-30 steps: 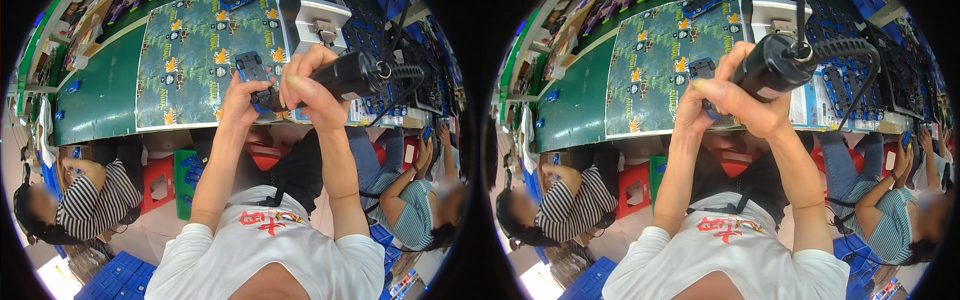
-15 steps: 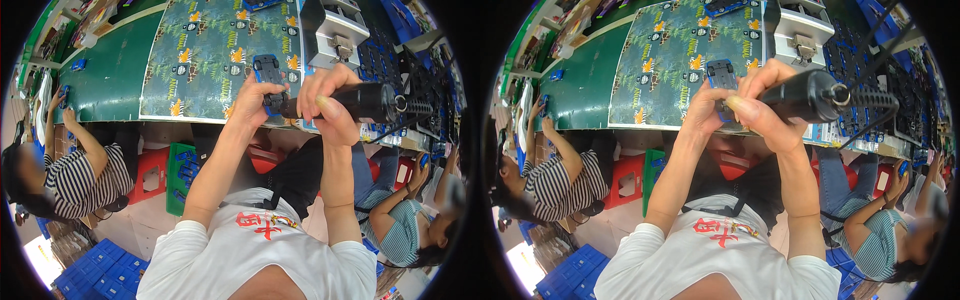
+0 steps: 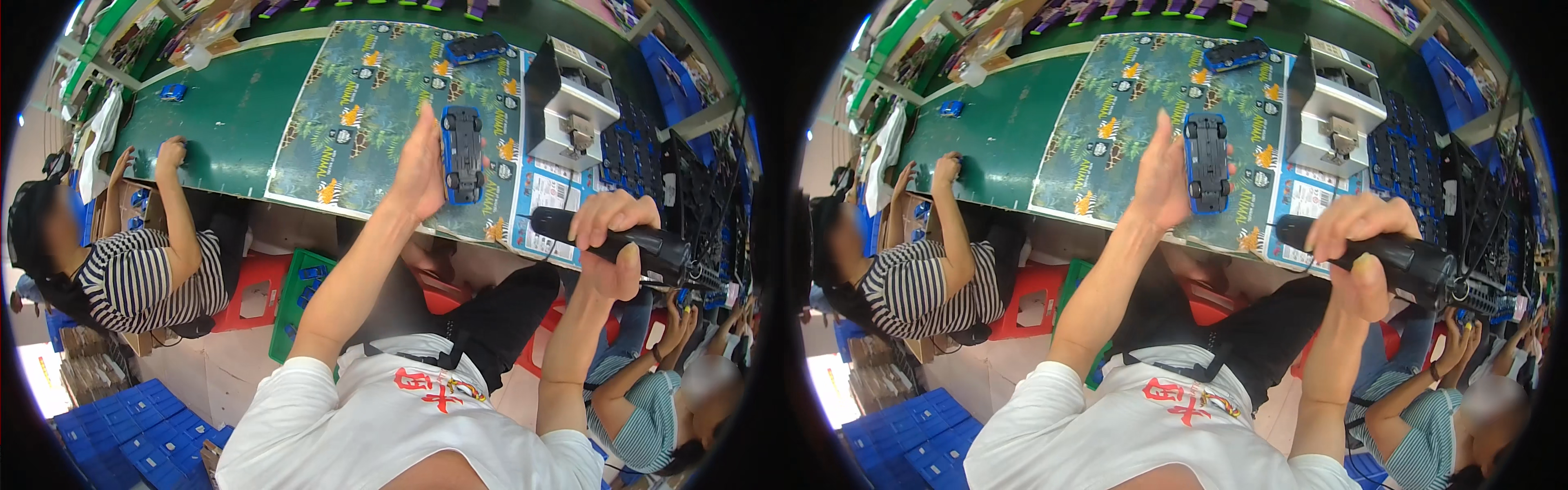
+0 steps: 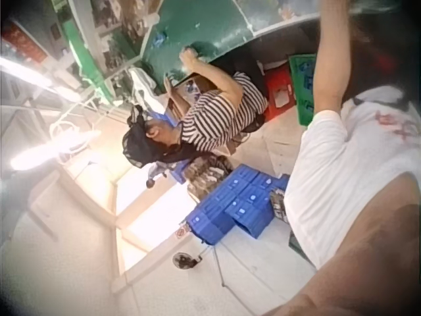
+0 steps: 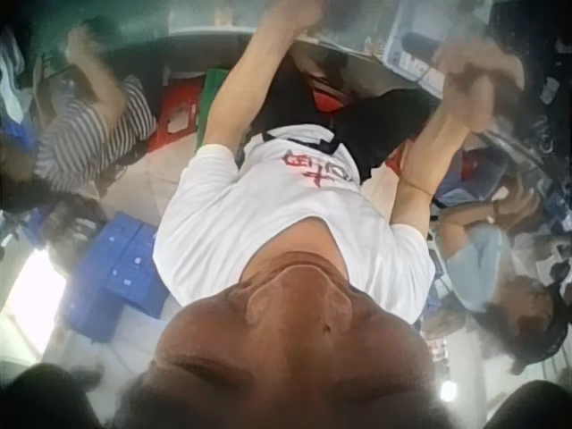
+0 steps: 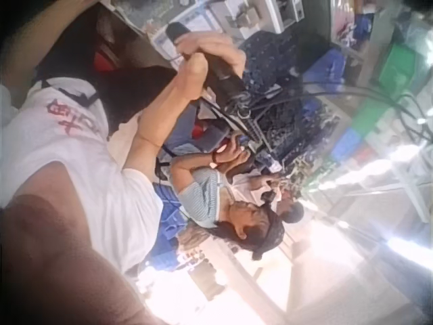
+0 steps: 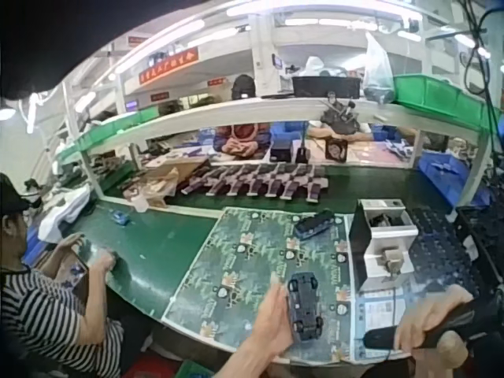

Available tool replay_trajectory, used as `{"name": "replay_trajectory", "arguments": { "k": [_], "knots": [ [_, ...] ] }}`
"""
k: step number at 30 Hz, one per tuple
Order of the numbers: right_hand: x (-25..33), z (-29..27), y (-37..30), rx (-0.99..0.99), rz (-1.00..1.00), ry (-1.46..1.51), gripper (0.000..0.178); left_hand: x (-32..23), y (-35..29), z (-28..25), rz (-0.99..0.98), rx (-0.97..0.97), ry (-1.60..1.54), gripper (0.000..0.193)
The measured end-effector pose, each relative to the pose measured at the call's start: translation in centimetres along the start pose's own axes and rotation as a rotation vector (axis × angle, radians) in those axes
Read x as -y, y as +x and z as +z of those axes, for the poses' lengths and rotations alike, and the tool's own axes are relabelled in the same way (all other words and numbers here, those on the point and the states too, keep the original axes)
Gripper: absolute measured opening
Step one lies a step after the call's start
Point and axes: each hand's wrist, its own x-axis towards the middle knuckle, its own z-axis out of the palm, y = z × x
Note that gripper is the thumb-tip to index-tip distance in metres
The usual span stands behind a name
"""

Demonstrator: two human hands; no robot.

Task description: Assembling small plastic toy cars on a production line using an electric screwdriver to fasten components.

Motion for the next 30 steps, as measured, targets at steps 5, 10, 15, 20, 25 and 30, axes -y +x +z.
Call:
{"name": "replay_trajectory", "arguments": {
  "k": [5,10,15,20,25,30],
  "knots": [
    [-0.6,-2.7,-1.9,-0.094,0.063,-0.216,0.019,-3.3,0.8,0.3,0.03,0.057,-0.014,0.09],
    [-1.7,-3.0,-2.9,-0.153,0.079,-0.358,0.014,-4.4,1.3,-0.2,0.029,0.137,-0.06,0.093],
    [-2.5,-3.2,-2.5,-0.118,0.145,-0.407,0.012,-5.8,1.2,-1.1,0.119,0.015,0.17,0.09],
    [-2.0,-5.7,-4.0,-0.156,0.217,-0.348,0.008,-5.1,2.9,-1.9,0.974,0.276,1.982,0.067],
    [-2.0,-9.3,-4.2,0.052,0.315,-0.287,0.006,-9.9,0.0,-8.9,0.955,0.401,2.328,0.079],
    [-2.5,-8.0,-4.0,-0.071,0.302,-0.267,0.006,-20.0,-7.7,-13.9,0.867,-0.05,2.566,0.089]
  ]
}}
